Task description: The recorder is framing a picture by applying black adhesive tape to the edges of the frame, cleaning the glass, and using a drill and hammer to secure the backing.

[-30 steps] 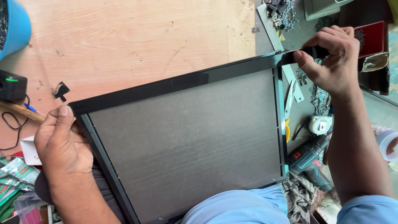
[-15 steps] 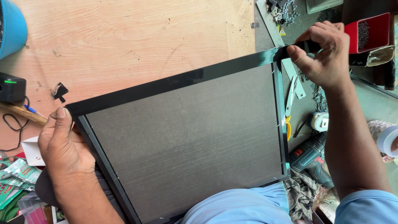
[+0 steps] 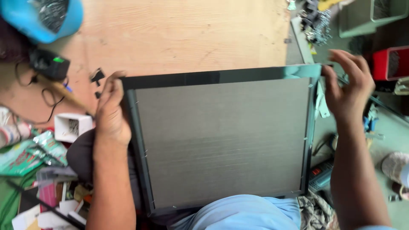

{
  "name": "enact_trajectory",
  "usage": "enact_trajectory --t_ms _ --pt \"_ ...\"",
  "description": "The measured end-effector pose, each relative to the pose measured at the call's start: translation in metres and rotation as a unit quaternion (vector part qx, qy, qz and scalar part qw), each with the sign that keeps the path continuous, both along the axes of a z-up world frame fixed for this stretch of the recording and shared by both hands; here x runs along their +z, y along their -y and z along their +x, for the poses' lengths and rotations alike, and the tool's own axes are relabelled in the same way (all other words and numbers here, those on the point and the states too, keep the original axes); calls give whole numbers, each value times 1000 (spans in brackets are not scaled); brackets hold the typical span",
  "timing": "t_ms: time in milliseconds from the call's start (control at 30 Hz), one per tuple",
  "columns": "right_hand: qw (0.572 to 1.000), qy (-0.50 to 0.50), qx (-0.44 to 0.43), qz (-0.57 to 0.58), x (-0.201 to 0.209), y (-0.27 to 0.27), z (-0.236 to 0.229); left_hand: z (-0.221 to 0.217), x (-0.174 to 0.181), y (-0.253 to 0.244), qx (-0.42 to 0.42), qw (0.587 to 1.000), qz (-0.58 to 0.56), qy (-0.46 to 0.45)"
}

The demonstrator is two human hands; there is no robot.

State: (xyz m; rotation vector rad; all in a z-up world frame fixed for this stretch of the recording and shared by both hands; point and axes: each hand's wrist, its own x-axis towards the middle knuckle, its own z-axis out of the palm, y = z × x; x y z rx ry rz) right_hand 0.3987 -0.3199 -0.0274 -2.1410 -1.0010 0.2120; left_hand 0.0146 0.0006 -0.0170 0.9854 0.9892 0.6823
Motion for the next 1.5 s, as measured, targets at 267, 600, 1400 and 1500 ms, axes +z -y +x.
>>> enact_trajectory --t_ms 267,600,1400,1500 --pt "967 103 14 -234 2 -10 -84 4 -1 5 -26 991 -93 97" --pt "931 145 179 -282 28 -114 -178 3 -6 3 -5 990 -101 97" --pt "903 99 417 18 50 -158 -268 -10 -5 1 -24 992 -71 103" --pt "938 135 316 -48 49 -153 -240 -7 -24 0 -32 997 42 60"
